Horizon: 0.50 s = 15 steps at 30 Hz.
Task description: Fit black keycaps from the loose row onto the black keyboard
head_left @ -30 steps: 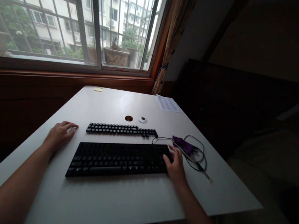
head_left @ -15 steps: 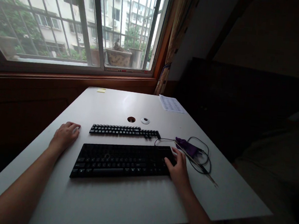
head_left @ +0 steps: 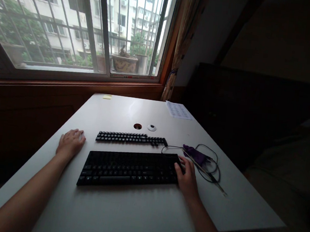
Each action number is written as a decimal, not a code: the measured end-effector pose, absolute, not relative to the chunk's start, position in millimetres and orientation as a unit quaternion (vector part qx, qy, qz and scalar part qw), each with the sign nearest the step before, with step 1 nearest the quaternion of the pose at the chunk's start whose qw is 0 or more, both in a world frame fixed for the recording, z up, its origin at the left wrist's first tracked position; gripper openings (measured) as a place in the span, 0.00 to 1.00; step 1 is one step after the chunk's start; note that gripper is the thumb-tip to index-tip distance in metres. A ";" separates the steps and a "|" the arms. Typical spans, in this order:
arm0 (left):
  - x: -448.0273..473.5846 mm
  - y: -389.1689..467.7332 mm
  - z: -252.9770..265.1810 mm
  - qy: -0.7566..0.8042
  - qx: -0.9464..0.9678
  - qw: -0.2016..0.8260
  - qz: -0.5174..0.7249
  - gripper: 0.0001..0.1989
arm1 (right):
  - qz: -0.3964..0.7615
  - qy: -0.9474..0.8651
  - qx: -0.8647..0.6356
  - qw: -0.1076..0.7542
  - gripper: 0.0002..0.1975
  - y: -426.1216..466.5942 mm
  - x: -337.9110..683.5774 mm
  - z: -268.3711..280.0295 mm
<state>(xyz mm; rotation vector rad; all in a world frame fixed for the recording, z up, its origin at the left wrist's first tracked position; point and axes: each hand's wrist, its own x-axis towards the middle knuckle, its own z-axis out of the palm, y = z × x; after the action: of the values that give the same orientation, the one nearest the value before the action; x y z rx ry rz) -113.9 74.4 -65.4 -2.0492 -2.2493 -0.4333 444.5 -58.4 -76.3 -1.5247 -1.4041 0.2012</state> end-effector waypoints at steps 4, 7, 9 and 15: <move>-110.8 72.8 -63.6 -0.744 -0.650 0.054 -0.142 0.29 | 0.083 -0.582 -0.632 0.505 0.19 -59.0 444.3 -74.4; -110.2 71.7 -63.1 -0.739 -0.658 0.054 -0.133 0.29 | 0.066 -0.596 -0.627 0.497 0.18 -59.3 443.1 -72.8; -110.4 71.0 -62.9 -0.736 -0.663 0.055 -0.129 0.30 | 0.049 -0.607 -0.624 0.490 0.18 -59.9 441.8 -71.3; -111.9 70.4 -65.6 -0.733 -0.666 0.072 -0.118 0.29 | 0.029 -0.623 -0.621 0.475 0.16 -64.2 439.9 -70.3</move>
<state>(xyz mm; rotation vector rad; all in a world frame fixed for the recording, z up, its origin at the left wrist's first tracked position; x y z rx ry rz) -111.9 70.4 -65.6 -2.0021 -2.2022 -0.3538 439.9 -64.2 -70.3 -1.5177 -1.5220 0.0700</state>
